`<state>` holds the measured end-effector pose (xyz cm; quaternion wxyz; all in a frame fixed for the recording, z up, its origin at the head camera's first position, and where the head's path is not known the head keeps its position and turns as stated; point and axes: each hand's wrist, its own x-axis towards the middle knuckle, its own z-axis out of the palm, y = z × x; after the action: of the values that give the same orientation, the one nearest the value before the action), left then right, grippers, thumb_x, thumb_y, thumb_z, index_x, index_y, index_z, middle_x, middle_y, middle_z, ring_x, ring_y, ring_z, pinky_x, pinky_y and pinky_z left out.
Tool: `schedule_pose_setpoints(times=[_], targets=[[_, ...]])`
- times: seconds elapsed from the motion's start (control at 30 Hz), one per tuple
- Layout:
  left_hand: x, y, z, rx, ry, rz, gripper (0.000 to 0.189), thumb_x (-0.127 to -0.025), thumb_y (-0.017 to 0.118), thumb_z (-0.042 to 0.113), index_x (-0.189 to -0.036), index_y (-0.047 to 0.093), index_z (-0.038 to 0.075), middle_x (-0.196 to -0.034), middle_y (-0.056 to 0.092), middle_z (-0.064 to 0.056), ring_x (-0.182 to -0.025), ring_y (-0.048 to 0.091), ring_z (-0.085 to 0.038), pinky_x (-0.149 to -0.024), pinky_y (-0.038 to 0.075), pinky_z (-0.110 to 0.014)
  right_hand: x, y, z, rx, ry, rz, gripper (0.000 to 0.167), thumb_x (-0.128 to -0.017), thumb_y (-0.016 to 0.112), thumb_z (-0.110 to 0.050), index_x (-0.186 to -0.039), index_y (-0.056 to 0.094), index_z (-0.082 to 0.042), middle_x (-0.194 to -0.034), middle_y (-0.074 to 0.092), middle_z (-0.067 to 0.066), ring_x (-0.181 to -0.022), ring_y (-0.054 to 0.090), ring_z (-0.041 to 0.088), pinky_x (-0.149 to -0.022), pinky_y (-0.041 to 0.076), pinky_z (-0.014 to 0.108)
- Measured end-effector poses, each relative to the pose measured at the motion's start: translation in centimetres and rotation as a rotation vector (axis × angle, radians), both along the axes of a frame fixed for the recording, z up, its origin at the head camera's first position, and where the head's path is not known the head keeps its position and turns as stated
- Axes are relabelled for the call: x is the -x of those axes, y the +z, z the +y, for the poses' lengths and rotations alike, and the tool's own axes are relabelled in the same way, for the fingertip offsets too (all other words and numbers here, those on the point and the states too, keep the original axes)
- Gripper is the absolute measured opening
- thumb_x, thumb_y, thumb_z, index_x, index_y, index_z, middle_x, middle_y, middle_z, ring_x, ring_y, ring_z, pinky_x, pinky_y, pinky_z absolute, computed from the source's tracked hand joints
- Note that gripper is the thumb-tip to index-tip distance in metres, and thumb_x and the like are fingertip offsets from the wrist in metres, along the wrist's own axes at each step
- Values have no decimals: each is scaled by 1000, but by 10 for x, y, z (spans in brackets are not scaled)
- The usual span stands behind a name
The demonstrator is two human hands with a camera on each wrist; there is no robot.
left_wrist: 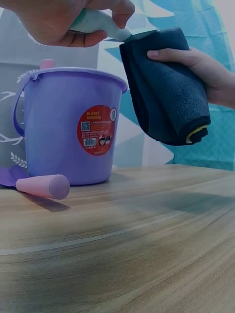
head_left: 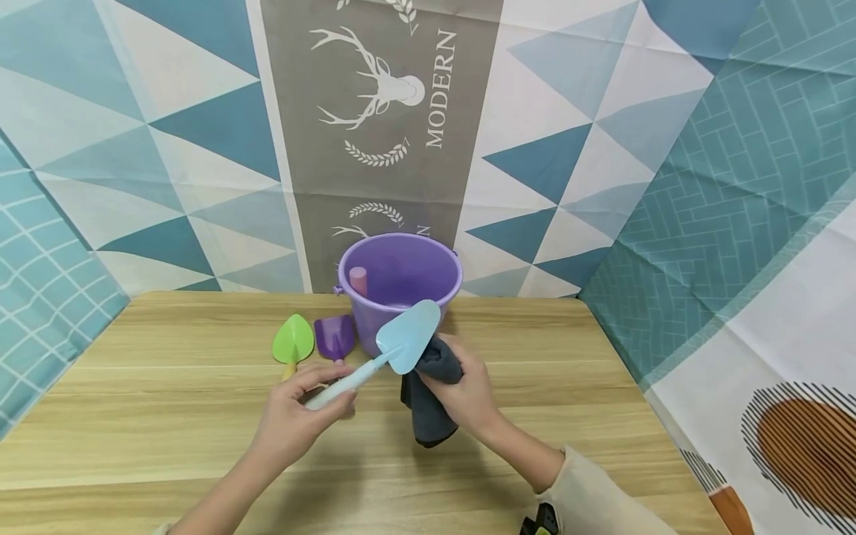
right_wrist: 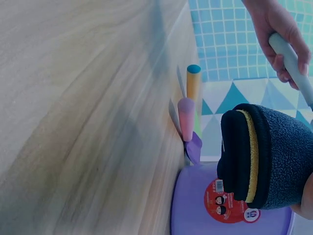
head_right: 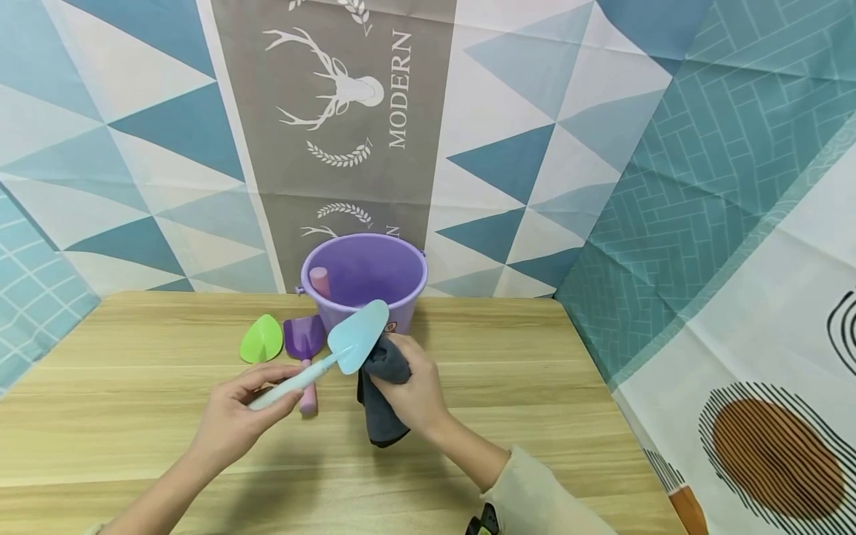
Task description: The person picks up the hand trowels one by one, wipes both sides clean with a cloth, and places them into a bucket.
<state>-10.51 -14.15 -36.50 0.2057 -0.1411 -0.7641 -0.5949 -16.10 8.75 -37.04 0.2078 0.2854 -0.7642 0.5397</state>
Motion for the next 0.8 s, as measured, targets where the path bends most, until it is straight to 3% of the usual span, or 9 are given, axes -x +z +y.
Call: schedule_pose_setpoints(times=[0.3,0.4,0.6,0.8], targets=[[-1,5,0,2,23,-44,28,-73,74,-4,-100,70,0,-90,65,14,-78,59,-2,-59,50,-21,-1,-7,2,-108,1,102,35,-74,74,-4,-107,64,-10,-110,66,7,-103,62,21,-88,51,34],[-1,6,-1,20,42,-36,27,-73,74,-3,-100,70,1,-92,66,14,-80,58,-2,-61,48,-20,1,-7,3,-100,12,106,38,-74,74,-2,-110,63,-10,-112,66,7,-105,62,22,-89,51,34],[-3,6,-4,38,69,-37,28,-73,75,-1,-101,70,2,-97,66,14,-81,58,0,-61,47,-20,3,2,8,-34,-28,35,44,-78,71,1,-120,60,-6,-118,64,12,-108,61,25,-92,50,36],[-3,4,-6,22,6,11,28,-72,75,-4,-99,71,2,-100,68,9,-86,60,0,-65,50,-17,4,16,9,37,-73,80,46,-75,71,7,-119,58,2,-115,63,20,-107,60,31,-91,51,38]])
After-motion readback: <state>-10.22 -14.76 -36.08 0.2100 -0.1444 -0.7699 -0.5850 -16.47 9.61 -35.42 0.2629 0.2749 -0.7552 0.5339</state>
